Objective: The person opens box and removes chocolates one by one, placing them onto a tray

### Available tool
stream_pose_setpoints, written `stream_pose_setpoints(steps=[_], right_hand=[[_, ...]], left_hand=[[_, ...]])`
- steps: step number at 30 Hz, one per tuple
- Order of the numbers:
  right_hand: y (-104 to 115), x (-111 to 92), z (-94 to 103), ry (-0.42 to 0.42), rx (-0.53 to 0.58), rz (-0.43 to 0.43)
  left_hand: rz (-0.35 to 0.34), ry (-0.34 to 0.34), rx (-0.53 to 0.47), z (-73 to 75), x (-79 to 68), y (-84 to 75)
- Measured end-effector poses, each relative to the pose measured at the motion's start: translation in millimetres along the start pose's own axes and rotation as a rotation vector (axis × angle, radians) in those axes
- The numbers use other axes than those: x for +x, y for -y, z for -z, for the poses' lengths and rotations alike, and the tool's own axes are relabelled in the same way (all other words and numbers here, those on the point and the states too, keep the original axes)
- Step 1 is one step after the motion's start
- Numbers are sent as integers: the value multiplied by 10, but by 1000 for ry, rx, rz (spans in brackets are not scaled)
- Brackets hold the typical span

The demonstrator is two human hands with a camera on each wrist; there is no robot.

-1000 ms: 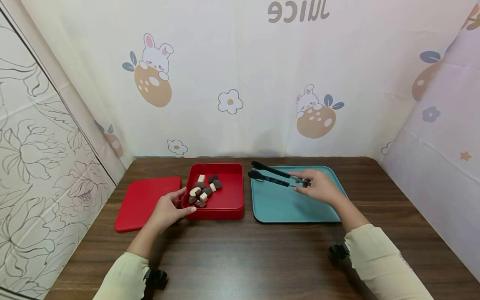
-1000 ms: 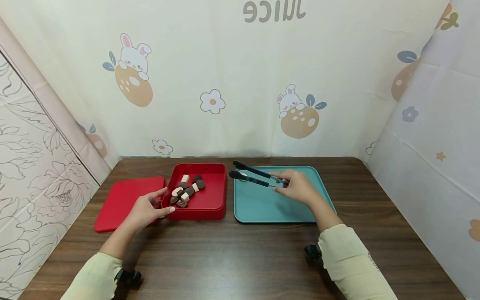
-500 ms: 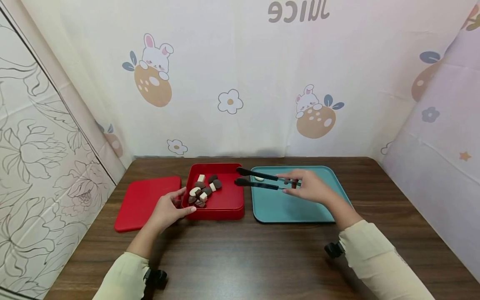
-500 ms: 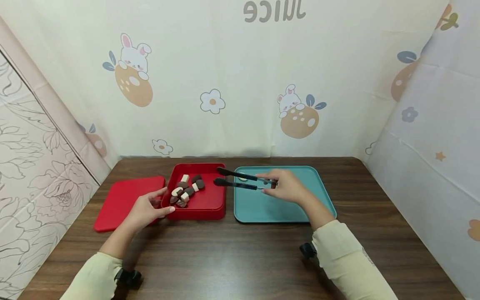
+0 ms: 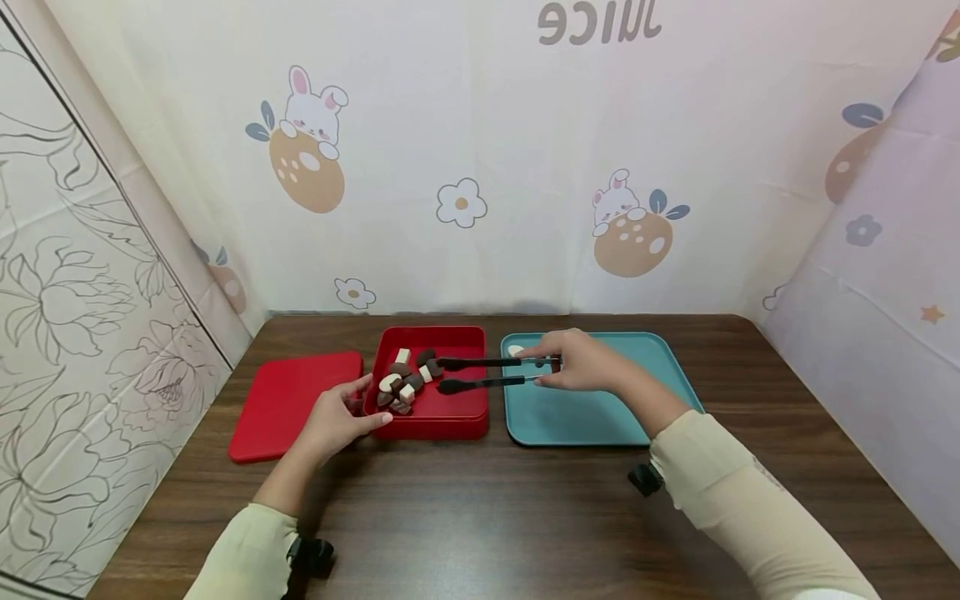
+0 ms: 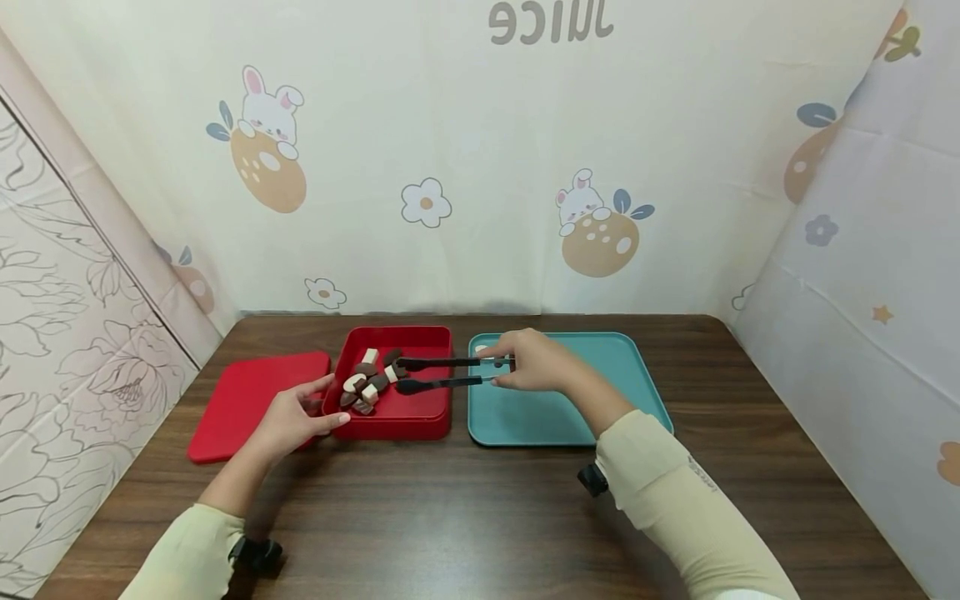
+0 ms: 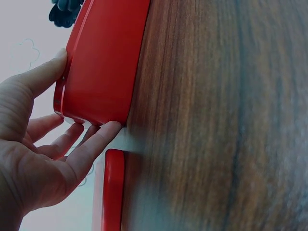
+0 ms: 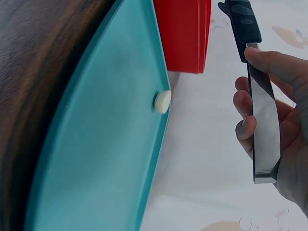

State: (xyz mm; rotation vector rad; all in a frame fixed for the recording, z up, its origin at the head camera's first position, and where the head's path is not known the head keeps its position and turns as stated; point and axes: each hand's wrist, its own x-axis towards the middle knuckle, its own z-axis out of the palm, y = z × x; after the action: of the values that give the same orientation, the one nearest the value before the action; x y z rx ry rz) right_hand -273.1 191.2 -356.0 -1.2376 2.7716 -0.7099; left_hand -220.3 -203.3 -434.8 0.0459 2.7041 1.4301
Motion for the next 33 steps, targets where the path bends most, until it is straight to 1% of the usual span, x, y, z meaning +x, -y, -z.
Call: stream_pose_setpoints(steps=[3, 7, 11, 15, 19, 24, 33], right_hand=[[54, 104, -11, 42, -11, 17], [125, 227, -37, 97, -30, 15], [179, 338, -73, 135, -54, 9], [200, 443, -117, 146, -86, 12], [210, 526, -158, 157, -102, -9], [206, 592, -211, 177, -102, -29], [161, 692, -301, 197, -86, -36]], left_hand=[[-5, 0, -4, -2, 2, 1], [-7, -1, -8, -5, 1, 2], [-7, -4, -2, -6, 3, 12], [-4, -5, -2, -2, 2, 11], [0, -5, -5, 4, 1, 4], [-5, -5, 2, 6, 1, 7], [-16, -8, -7, 5, 11, 18]])
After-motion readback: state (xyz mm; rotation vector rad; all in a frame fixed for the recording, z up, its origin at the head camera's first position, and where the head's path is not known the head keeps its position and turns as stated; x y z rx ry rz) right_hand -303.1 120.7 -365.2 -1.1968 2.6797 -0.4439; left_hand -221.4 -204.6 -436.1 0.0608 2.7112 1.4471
